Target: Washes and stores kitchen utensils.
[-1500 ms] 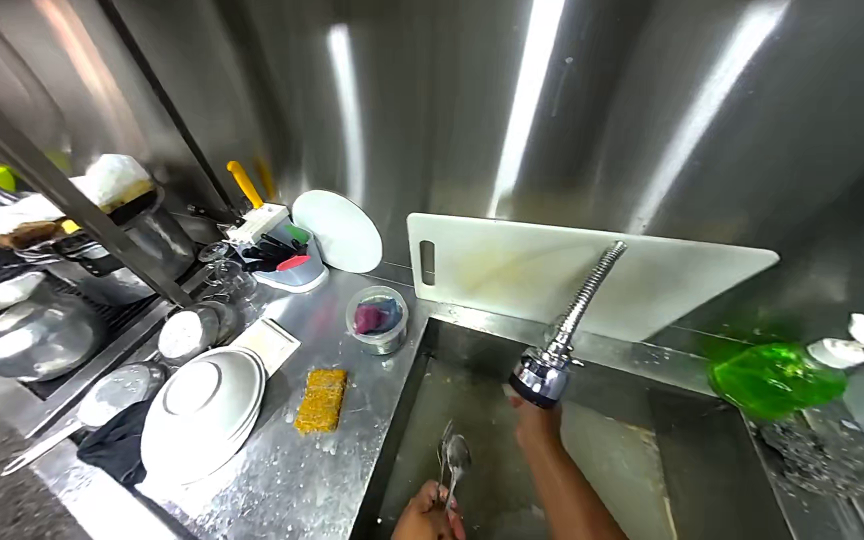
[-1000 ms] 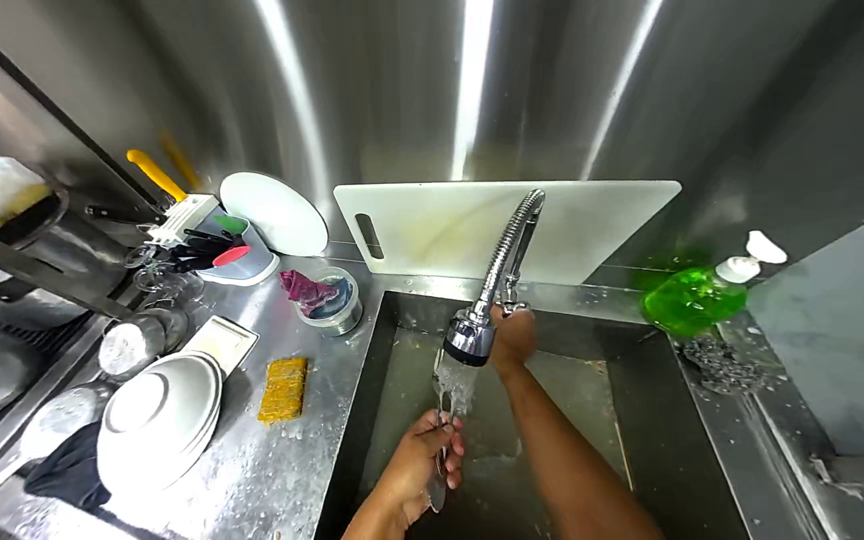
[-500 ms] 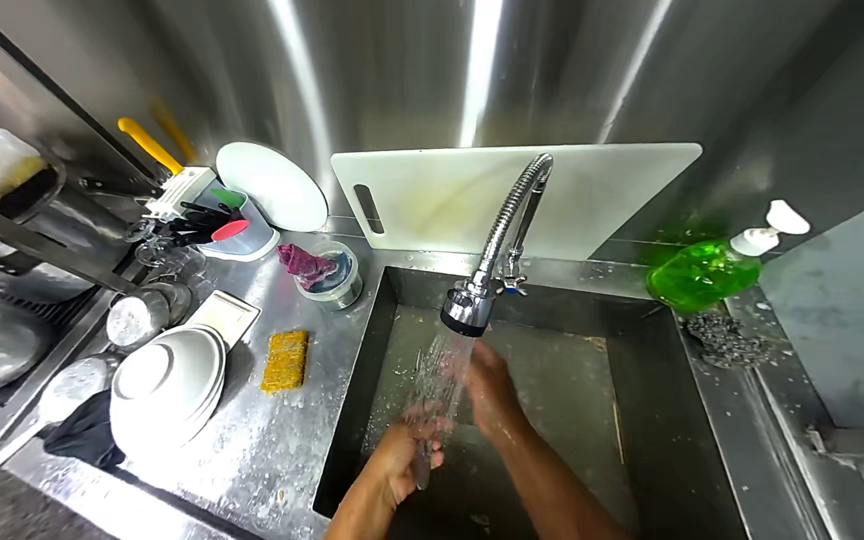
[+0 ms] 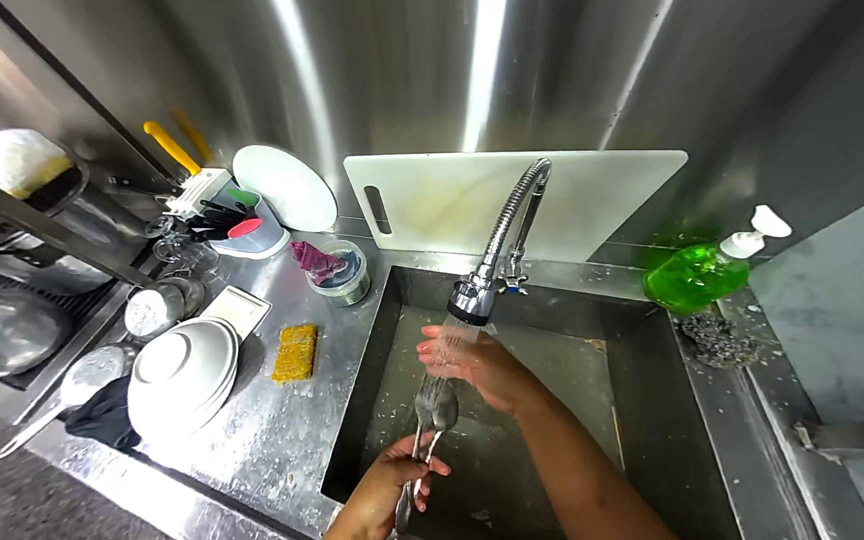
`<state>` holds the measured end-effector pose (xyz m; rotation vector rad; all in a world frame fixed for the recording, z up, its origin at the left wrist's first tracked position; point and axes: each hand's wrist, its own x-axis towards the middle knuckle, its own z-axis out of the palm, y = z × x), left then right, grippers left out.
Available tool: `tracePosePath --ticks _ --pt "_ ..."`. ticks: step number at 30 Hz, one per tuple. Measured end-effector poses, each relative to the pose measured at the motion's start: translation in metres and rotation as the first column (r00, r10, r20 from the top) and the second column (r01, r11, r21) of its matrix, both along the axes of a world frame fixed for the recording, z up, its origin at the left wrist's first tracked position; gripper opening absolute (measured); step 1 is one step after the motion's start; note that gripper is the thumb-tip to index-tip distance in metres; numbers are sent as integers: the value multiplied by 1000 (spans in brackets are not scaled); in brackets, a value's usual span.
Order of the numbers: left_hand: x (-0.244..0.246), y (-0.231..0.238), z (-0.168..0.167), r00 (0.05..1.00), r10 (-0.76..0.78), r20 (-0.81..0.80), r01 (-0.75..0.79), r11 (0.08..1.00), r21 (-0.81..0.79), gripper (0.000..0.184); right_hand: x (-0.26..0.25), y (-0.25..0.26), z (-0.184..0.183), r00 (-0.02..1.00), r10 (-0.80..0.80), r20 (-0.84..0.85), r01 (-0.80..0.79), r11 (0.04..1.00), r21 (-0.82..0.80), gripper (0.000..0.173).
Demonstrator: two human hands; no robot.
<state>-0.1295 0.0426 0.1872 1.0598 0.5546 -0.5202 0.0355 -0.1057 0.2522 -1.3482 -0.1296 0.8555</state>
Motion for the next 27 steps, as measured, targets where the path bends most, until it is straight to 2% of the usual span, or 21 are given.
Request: tracePosePath --ticks 7,11,13,14,16,18,20,21,24,27 --pt "1 -5 1 998 48 37 -50 998 34 42 1 -11 5 982 141 123 -121 981 -154 38" --pt "3 -6 2 992 112 53 -114 993 27 42 0 -13 5 978 172 119 -146 969 -201 37" --pt "4 -7 1 990 120 72 -130 982 140 36 0 -13 9 981 158 116 -133 971 -199 36" --pt "5 -8 1 989 115 96 -136 955 262 32 0 -13 10 983 135 124 -110 976 -187 35" --pt "6 -7 0 990 21 138 -97 816 569 35 1 -12 12 987 58 147 -37 990 -138 33" --pt "8 -9 1 987 -107 117 -33 585 811 40 1 -10 12 989 -12 147 25 996 -88 32" --pt "8 -14 2 981 -163 105 -34 387 921 39 1 -8 10 991 -17 132 24 998 -54 33" --pt "9 -17 3 979 -171 114 -53 327 944 37 0 -7 8 992 0 125 6 999 -48 33" --pt "12 -25 1 973 -181 142 -94 250 964 28 -2 -5 4 993 32 113 -24 997 -67 33" --pt "16 -28 1 968 -195 158 -101 273 957 22 -1 -7 3 991 2 131 11 995 -98 33"
